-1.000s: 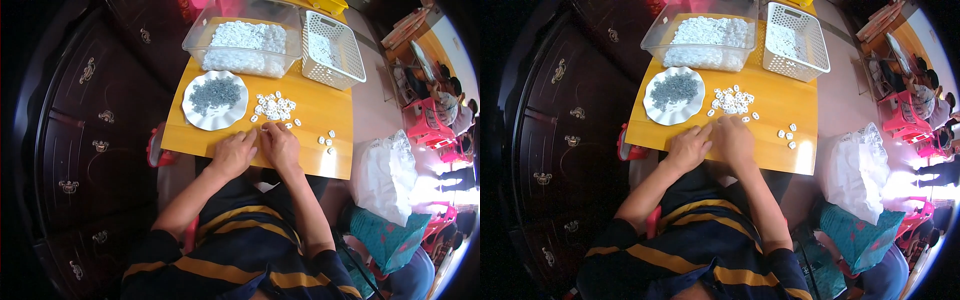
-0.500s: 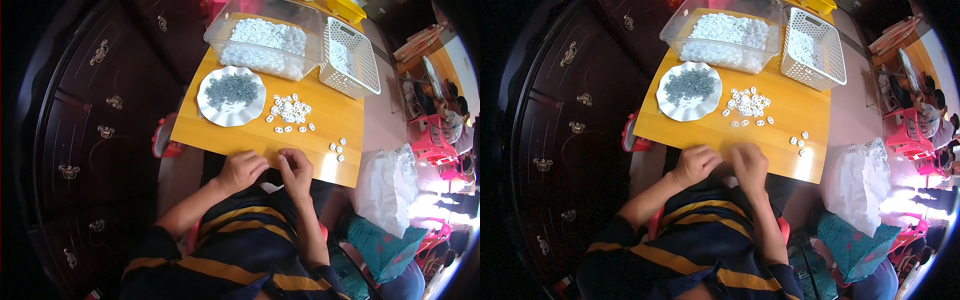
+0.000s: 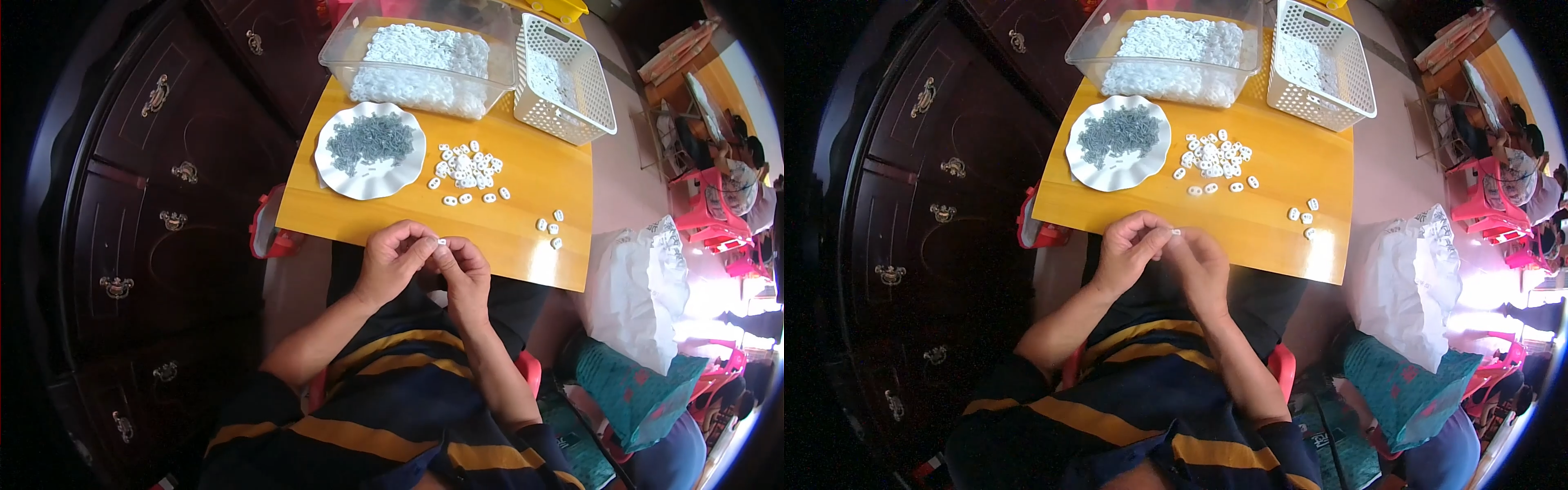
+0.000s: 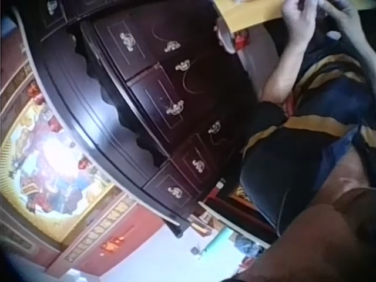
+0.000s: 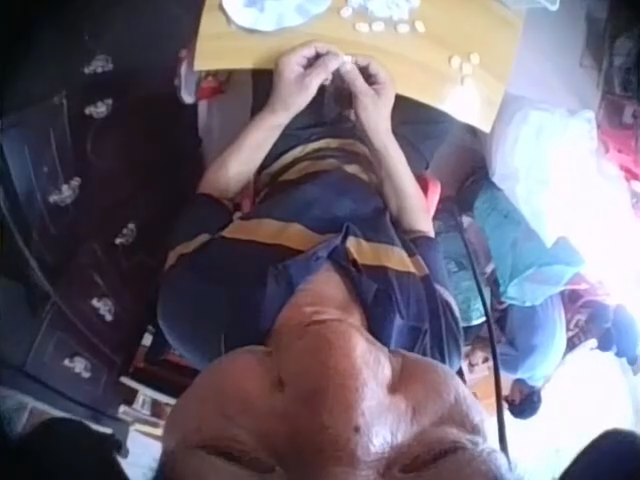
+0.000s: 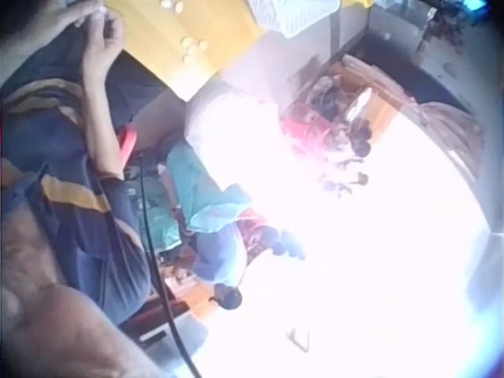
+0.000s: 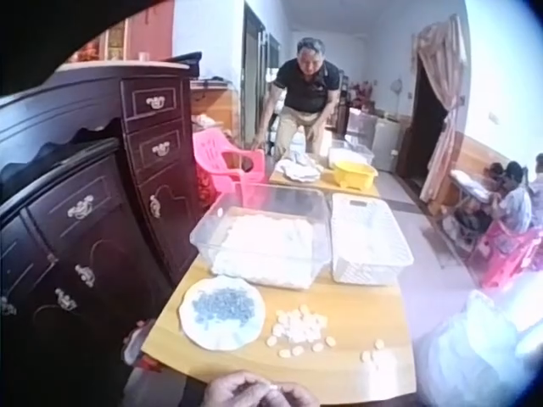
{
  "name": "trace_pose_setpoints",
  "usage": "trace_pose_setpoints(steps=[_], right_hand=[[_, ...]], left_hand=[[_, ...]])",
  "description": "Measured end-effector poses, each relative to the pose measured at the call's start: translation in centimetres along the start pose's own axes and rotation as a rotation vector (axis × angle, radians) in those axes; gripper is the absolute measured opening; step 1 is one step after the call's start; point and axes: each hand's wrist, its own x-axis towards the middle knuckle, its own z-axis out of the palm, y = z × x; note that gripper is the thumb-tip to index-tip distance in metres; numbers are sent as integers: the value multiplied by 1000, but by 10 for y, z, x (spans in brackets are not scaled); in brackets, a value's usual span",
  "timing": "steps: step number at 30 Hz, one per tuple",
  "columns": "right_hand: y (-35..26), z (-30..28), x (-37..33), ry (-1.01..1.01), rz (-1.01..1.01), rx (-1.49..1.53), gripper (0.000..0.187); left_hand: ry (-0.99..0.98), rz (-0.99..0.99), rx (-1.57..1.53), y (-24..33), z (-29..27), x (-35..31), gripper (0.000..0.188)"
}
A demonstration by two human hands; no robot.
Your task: The person joins small white plastic components together by hand.
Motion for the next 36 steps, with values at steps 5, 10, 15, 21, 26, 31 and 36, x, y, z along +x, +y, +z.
trace_pose_setpoints(steps=[5, 10, 15, 21, 26, 31, 36], right_hand=[[6, -5, 0, -27, -47, 32, 14], [5, -11, 0, -28, -28, -40, 15], [-2, -21, 0, -28, -35, -50, 12], [-2, -26, 0, -44, -6, -50, 10], [5, -33, -1, -29, -32, -95, 7], [5, -35, -1, -7, -57, -87, 4], [1, -41, -3, 56, -60, -139, 7]], left_hand=[[-35, 61, 82, 5, 0, -2, 4], [-124, 107, 304, 22, -10, 6, 3], [91, 357, 884, 34, -64, 50, 11], [84, 296, 1365, 42, -109, 82, 12], [4, 254, 1414, 39, -103, 93, 9], [-64, 257, 1500, 38, -98, 102, 10], [-239, 295, 1618, 32, -93, 122, 10]])
